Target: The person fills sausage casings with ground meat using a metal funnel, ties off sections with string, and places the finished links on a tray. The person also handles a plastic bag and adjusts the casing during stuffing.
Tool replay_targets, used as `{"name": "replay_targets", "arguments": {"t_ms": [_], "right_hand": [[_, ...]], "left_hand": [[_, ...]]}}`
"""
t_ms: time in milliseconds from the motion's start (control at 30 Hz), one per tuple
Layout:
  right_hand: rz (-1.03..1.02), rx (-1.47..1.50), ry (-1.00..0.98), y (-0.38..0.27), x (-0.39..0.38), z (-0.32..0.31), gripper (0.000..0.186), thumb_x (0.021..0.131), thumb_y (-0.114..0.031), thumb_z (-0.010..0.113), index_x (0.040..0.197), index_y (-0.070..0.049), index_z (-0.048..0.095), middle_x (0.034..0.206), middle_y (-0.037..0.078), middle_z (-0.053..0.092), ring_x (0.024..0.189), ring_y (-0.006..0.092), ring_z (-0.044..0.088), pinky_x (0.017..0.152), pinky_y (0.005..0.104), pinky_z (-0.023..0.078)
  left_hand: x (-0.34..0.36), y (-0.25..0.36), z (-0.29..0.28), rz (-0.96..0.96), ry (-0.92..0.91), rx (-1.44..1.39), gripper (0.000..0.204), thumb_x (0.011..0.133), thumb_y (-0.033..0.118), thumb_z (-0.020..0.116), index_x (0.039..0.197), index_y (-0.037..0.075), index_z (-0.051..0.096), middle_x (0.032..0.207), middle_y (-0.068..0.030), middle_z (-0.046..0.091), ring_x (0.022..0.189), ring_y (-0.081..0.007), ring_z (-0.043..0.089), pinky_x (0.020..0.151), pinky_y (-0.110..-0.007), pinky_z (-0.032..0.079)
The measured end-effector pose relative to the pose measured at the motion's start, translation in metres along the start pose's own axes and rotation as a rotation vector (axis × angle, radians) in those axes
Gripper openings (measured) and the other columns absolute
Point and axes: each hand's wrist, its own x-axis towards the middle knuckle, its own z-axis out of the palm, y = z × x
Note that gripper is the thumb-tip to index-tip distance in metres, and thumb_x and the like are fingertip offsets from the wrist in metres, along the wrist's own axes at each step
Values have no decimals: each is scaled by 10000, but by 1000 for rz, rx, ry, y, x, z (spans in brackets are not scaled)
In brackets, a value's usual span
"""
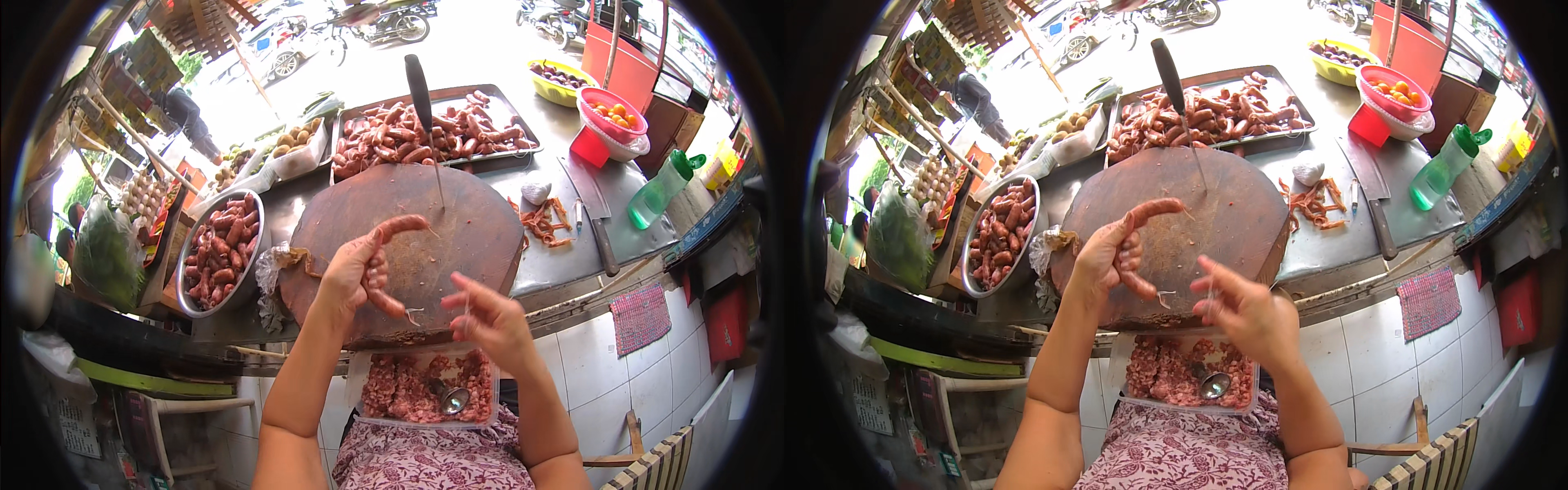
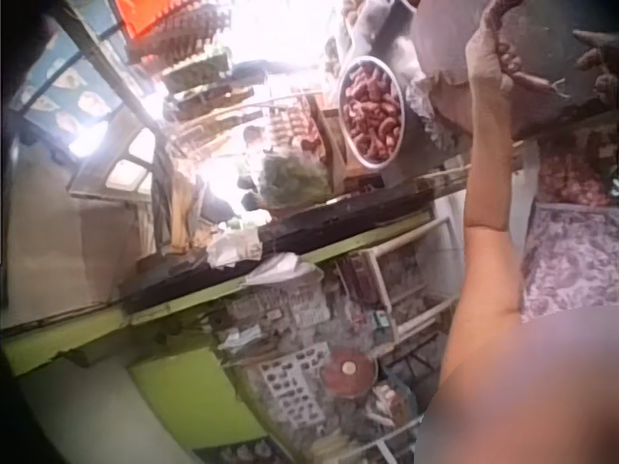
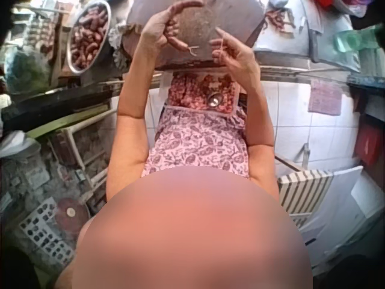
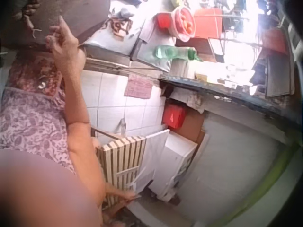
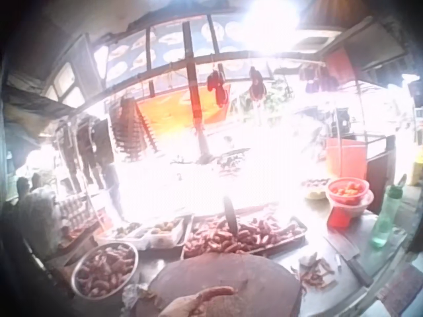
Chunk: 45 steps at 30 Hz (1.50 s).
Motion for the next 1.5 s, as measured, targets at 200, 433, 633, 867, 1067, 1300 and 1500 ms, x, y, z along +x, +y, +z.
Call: {"name": "replay_targets", "arguments": {"t_ms": [200, 433, 633, 867, 1067, 1300, 1500], "right_hand": [[-194, 336, -165, -12, 33, -12, 523, 892, 63, 688, 1394, 6, 555, 1188, 82, 704, 994, 93, 664, 847, 242, 574], [-105, 276, -415, -25, 37, 5, 429, 837, 111, 707, 1258, 51, 641, 1182, 114, 707, 1065, 133, 674, 922, 279, 568], [-72, 126, -449, -20, 33, -2, 416, 823, 144, 695, 1230, 68, 653, 1195, 142, 701, 1094, 174, 682, 925, 286, 576], [-49, 188, -371, -20, 31, -3, 458, 832, 166, 673, 1278, 88, 606, 1255, 155, 666, 1161, 229, 660, 976, 300, 562], [-115, 251, -286, -16, 26, 7, 442, 847, 166, 652, 1277, 77, 608, 1282, 152, 652, 1164, 236, 659, 982, 302, 557], [-829, -900, 84, -10, 0, 20, 356, 794, -30, 733, 1145, -86, 716, 1120, 86, 729, 907, 223, 738, 620, 264, 568], [90, 134, -156, -27, 14, -16, 220, 805, 0, 764, 998, 51, 671, 784, 131, 725, 625, 148, 691, 506, 241, 545]], "left_hand": [[-72, -23, 42, -157, -117, 15, 389, 1003, 449, 598, 954, 70, 522, 616, 60, 369, 471, -43, 313, 408, -213, 278], [-85, -31, 51, -146, -172, 200, 404, 1029, 442, 542, 1042, 39, 567, 684, 23, 430, 557, -81, 405, 493, -223, 402], [-73, -28, 28, -282, -432, 205, 466, 1048, 402, 538, 1195, -34, 614, 860, -21, 559, 762, -105, 543, 602, -228, 501], [-62, -41, 26, -156, -356, 231, 371, 1043, 382, 561, 813, 91, 574, 702, 45, 532, 608, -59, 483, 571, -206, 433], [-63, -44, 37, -98, -284, 178, 397, 1045, 380, 552, 756, 110, 521, 664, 20, 487, 616, -85, 493, 600, -234, 442], [-65, -38, 43, 135, -36, 738, 339, 1049, 260, 504, 785, 67, 593, 650, -61, 530, 588, -221, 528, 618, -356, 496], [-90, -44, 68, 757, -158, 1314, 218, 1009, 147, 517, 845, 12, 568, 748, -167, 531, 725, -393, 548, 707, -460, 469]]}}
